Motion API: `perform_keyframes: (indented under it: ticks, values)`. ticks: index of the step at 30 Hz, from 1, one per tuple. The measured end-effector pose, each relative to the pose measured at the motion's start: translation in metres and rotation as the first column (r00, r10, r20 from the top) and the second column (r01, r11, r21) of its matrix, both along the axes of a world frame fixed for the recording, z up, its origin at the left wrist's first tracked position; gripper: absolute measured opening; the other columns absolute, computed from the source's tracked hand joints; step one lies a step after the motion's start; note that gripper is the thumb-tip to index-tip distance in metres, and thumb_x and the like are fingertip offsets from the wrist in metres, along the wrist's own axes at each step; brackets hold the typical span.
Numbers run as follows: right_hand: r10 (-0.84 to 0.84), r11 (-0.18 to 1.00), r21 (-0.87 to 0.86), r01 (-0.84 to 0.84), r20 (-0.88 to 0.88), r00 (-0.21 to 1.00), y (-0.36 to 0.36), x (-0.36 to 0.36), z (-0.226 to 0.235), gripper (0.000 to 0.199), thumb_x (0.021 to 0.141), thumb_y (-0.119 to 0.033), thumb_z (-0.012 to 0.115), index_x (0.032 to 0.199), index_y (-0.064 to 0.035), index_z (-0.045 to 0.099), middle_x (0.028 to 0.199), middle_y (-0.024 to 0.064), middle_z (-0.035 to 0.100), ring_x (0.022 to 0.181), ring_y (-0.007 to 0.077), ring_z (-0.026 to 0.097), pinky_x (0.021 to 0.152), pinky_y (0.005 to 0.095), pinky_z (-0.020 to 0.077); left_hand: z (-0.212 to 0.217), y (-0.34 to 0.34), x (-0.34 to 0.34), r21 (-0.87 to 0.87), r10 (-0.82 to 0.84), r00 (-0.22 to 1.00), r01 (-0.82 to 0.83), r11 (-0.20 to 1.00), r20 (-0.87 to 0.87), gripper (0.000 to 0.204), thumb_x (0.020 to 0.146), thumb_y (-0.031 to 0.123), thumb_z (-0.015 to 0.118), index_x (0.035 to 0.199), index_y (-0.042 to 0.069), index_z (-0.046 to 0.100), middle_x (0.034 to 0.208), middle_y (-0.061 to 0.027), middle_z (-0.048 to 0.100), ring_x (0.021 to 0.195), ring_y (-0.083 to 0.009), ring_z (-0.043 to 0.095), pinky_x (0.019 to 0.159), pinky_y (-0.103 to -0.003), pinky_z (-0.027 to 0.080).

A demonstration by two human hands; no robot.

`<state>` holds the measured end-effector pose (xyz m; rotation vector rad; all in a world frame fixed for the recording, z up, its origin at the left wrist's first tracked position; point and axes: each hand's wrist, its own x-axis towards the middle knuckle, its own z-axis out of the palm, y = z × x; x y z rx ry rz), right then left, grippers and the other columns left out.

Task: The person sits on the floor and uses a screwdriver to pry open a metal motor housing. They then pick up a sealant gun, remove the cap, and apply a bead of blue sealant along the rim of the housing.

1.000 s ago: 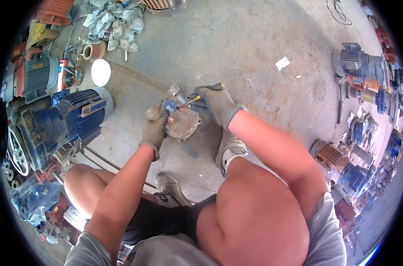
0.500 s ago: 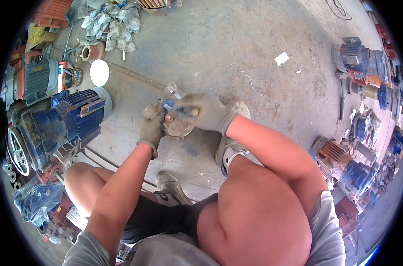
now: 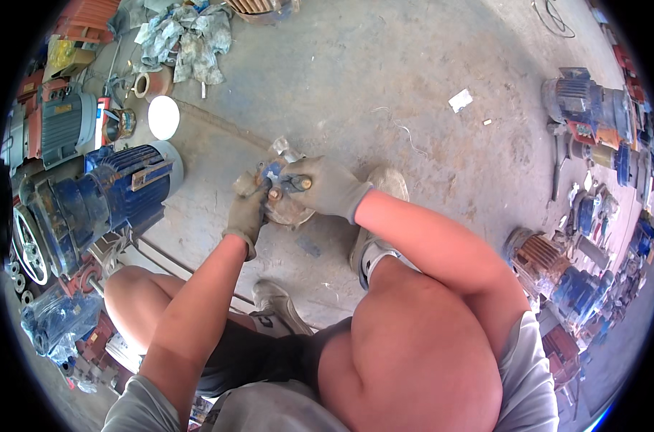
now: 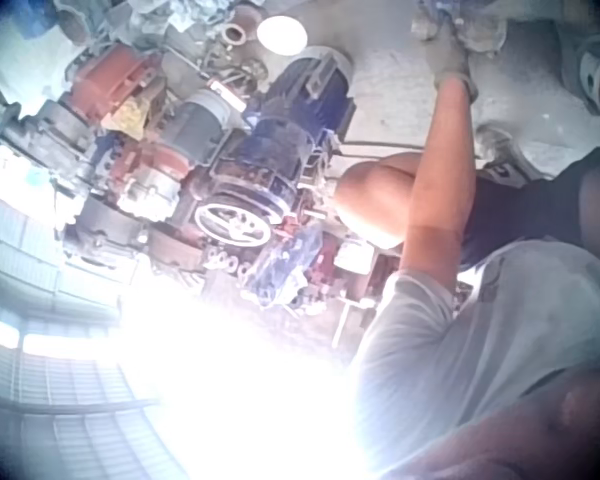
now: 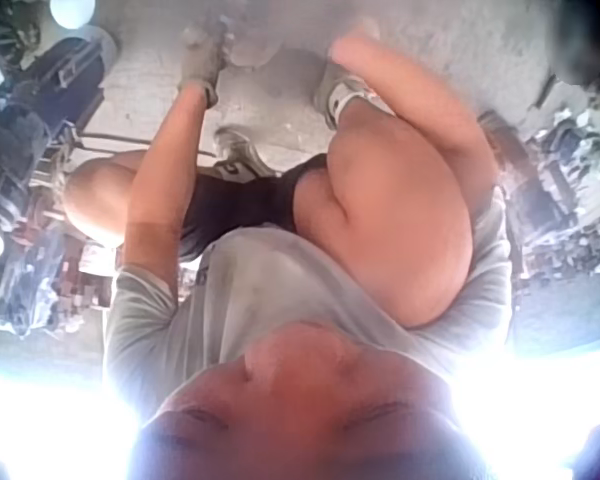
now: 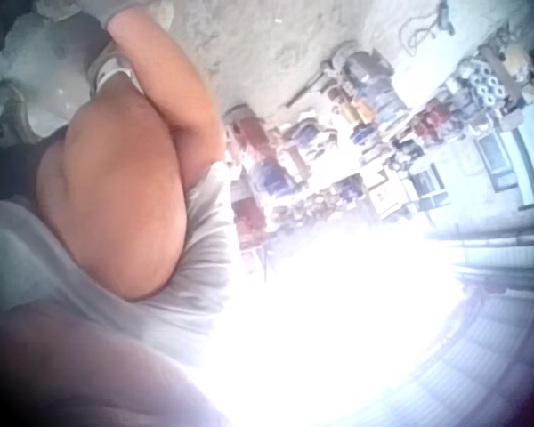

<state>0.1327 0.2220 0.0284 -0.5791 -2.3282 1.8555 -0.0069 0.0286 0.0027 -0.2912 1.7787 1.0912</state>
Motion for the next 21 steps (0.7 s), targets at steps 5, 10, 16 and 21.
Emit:
perform_keyframes:
  ticks: [5,10,16,21]
  values:
    - [-0.272,0.676,-0.631,0.380,0.265,0.925,0.019,-0.013,0.022,0.021,0.101,-0.010,0.069,0.114,0.0041,0.076,0.100,0.0105,0.079,0.091,0.0170,0.077,0.079,0.0329,0.0644,0.004,0.000,0.003,0.046,0.035,0.999,-0.036,0.998,0.030,0.061,0.098,0.029,0.084,0.147,0.001,0.061,0.134,-0.0104,0.072,0.116,-0.0203,0.070,0.096,-0.035,0.058]
    - [-0.221,0.824,-0.490,0.284,0.183,0.958,0.019,-0.008,0.029,0.020,0.102,-0.005,0.066,0.118,0.0060,0.070,0.104,0.0114,0.078,0.096,0.0197,0.077,0.086,0.0332,0.0639,0.002,-0.005,0.000,0.024,0.031,0.999,-0.032,0.999,0.040,0.061,0.098,0.032,0.083,0.146,0.000,0.062,0.135,-0.0113,0.072,0.115,-0.0200,0.070,0.096,-0.035,0.058]
    - [-0.050,0.950,-0.294,0.100,0.172,0.984,0.022,-0.028,-0.021,0.024,0.099,-0.021,0.071,0.110,-0.0007,0.077,0.091,0.0126,0.078,0.083,0.0203,0.075,0.078,0.0374,0.0599,0.002,-0.002,0.001,0.015,-0.026,0.999,0.026,1.000,-0.020,0.058,0.098,0.034,0.083,0.140,-0.001,0.066,0.129,-0.0117,0.075,0.112,-0.0196,0.071,0.096,-0.035,0.057]
    - [-0.166,0.929,-0.297,0.219,0.193,0.967,0.016,-0.043,-0.007,0.025,0.099,-0.023,0.072,0.105,0.0006,0.078,0.088,0.0147,0.079,0.081,0.0214,0.075,0.078,0.0379,0.0593,-0.005,-0.008,0.001,0.000,-0.089,0.994,0.089,0.996,-0.068,0.059,0.101,0.037,0.079,0.147,0.003,0.063,0.127,-0.0067,0.073,0.109,-0.0167,0.071,0.087,-0.035,0.060]
